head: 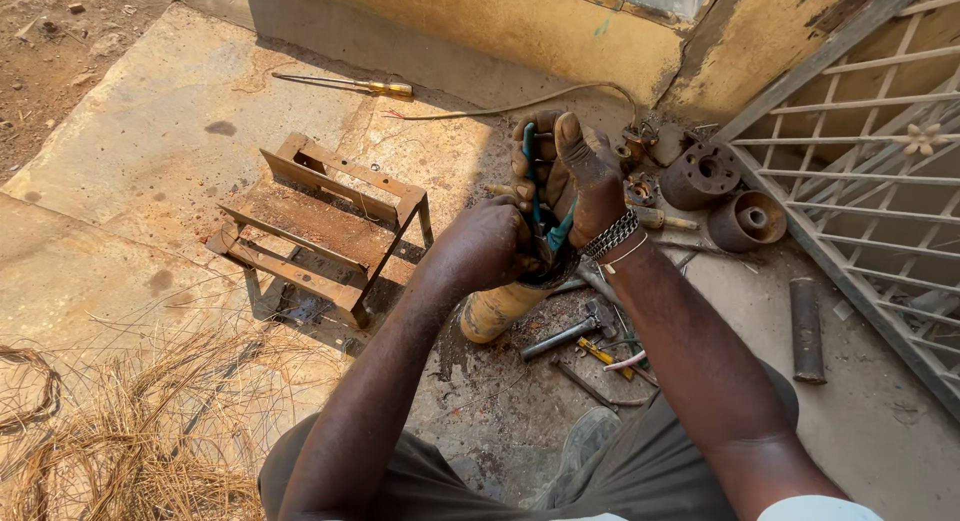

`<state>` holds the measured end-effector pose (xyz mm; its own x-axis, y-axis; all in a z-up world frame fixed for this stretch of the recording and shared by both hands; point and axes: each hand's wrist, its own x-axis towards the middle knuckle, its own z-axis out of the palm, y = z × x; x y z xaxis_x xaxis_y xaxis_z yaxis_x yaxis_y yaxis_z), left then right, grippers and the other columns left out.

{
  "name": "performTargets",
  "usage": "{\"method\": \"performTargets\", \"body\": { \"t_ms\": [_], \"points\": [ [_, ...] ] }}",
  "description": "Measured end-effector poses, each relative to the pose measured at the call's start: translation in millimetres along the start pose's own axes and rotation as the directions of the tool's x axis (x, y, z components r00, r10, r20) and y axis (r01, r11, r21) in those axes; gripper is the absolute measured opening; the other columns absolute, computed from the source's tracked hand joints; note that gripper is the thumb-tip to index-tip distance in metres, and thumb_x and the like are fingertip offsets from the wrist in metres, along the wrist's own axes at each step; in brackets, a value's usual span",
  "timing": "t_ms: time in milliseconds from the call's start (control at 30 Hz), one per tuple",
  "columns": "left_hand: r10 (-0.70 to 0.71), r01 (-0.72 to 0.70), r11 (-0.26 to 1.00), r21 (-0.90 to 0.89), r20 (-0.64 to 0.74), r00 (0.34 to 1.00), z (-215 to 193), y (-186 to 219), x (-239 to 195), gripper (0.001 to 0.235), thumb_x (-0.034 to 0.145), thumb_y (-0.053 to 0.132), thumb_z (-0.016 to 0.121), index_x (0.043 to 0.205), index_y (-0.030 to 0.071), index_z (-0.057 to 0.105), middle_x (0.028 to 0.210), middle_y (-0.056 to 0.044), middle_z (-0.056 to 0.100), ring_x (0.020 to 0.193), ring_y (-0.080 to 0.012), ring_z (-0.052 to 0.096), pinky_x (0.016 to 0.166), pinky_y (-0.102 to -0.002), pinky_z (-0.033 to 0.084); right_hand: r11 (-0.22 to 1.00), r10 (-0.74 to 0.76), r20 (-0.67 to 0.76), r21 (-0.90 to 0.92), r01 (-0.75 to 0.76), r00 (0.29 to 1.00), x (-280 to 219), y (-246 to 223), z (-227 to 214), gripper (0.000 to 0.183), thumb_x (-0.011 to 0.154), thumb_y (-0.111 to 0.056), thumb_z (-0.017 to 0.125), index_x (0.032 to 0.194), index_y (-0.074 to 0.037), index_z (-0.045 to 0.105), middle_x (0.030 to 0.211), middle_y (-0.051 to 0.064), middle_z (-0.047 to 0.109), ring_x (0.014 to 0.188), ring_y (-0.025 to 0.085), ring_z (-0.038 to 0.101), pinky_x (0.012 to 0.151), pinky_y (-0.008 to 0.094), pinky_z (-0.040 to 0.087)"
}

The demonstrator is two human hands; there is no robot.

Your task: The person uses pliers to cut copper wire from a coil inside a cylindrical container. They repeatedly pull wire from the coil, cut it, and drop the pieces onto the floor. The person switches between two pairs of pliers during the task.

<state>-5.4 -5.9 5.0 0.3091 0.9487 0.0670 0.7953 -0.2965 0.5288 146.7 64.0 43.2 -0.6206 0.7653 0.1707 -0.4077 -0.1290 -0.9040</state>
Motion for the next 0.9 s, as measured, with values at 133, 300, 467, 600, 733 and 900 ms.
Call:
{"method": "performTargets", "body": {
  "t_ms": [133, 300, 467, 600, 733, 900],
  "points": [
    [-0.087, 0.084, 0.98, -0.182, -0.009, 0.996, -14, 6, -8, 0.036, 0.073, 0.03, 0.088, 0.104, 0.015, 0.076, 0.106, -0.006, 0.073, 0.102, -0.0204, 0.07, 0.093, -0.038, 0.057, 1.0, -0.011, -0.064, -0.011, 0.01, 0.998, 1, -8, 5, 0.054, 0.101, -0.05, 0.064, 0.123, 0.0, 0.063, 0.095, 0.011, 0.07, 0.078, 0.02, 0.068, 0.069, 0.035, 0.06],
    [-0.113, -0.023, 0.919, -0.394, -0.318, 0.941, -14, 20, -9, 0.105, 0.06, 0.055, 0.096, 0.136, 0.0, 0.049, 0.127, -0.017, 0.054, 0.113, -0.0276, 0.065, 0.098, -0.041, 0.055, 0.998, 0.049, -0.035, -0.035, -0.05, 0.998, -15, -34, 11, 0.044, 0.096, -0.024, 0.072, 0.132, -0.001, 0.059, 0.116, 0.011, 0.069, 0.105, 0.019, 0.07, 0.088, 0.033, 0.062],
    [-0.154, 0.086, 0.659, -0.747, -0.022, 0.988, -10, 45, 0, 0.092, 0.065, 0.063, 0.083, 0.135, 0.006, 0.062, 0.122, -0.012, 0.075, 0.115, -0.0264, 0.074, 0.101, -0.043, 0.058, 0.997, 0.024, -0.063, -0.069, -0.028, 0.998, -17, -38, 18, 0.048, 0.093, -0.017, 0.073, 0.135, 0.001, 0.058, 0.118, 0.012, 0.067, 0.109, 0.022, 0.068, 0.09, 0.034, 0.061],
    [-0.255, 0.009, 0.785, -0.619, -0.31, 0.916, -12, 69, -3, 0.104, 0.078, 0.065, 0.083, 0.147, 0.002, 0.037, 0.13, -0.016, 0.066, 0.12, -0.0264, 0.069, 0.108, -0.047, 0.047, 0.989, 0.13, -0.118, -0.059, -0.138, 0.984, -10, -36, 15, 0.043, 0.093, -0.018, 0.069, 0.129, 0.002, 0.061, 0.112, 0.009, 0.068, 0.108, 0.021, 0.069, 0.091, 0.035, 0.063],
    [-0.216, -0.17, 0.705, -0.689, -0.437, 0.873, -21, 73, -8, 0.125, 0.07, 0.07, 0.08, 0.147, -0.01, 0.023, 0.127, -0.02, 0.064, 0.118, -0.0269, 0.071, 0.103, -0.045, 0.054, 0.964, 0.197, -0.18, -0.145, -0.224, 0.964, -13, -29, 7, 0.038, 0.092, -0.02, 0.068, 0.125, 0.0, 0.067, 0.111, 0.006, 0.073, 0.104, 0.014, 0.068, 0.09, 0.027, 0.06],
    [-0.18, -0.062, 0.93, -0.362, -0.598, 0.781, -21, 84, 1, 0.126, 0.065, 0.069, 0.09, 0.141, -0.012, 0.032, 0.129, -0.029, 0.056, 0.126, -0.0408, 0.053, 0.107, -0.054, 0.046, 0.955, 0.041, -0.289, -0.271, -0.122, 0.957, -21, -8, -8, 0.028, 0.099, -0.027, 0.065, 0.114, -0.004, 0.063, 0.103, 0.003, 0.066, 0.096, 0.011, 0.063, 0.082, 0.027, 0.056]
  ]
}}
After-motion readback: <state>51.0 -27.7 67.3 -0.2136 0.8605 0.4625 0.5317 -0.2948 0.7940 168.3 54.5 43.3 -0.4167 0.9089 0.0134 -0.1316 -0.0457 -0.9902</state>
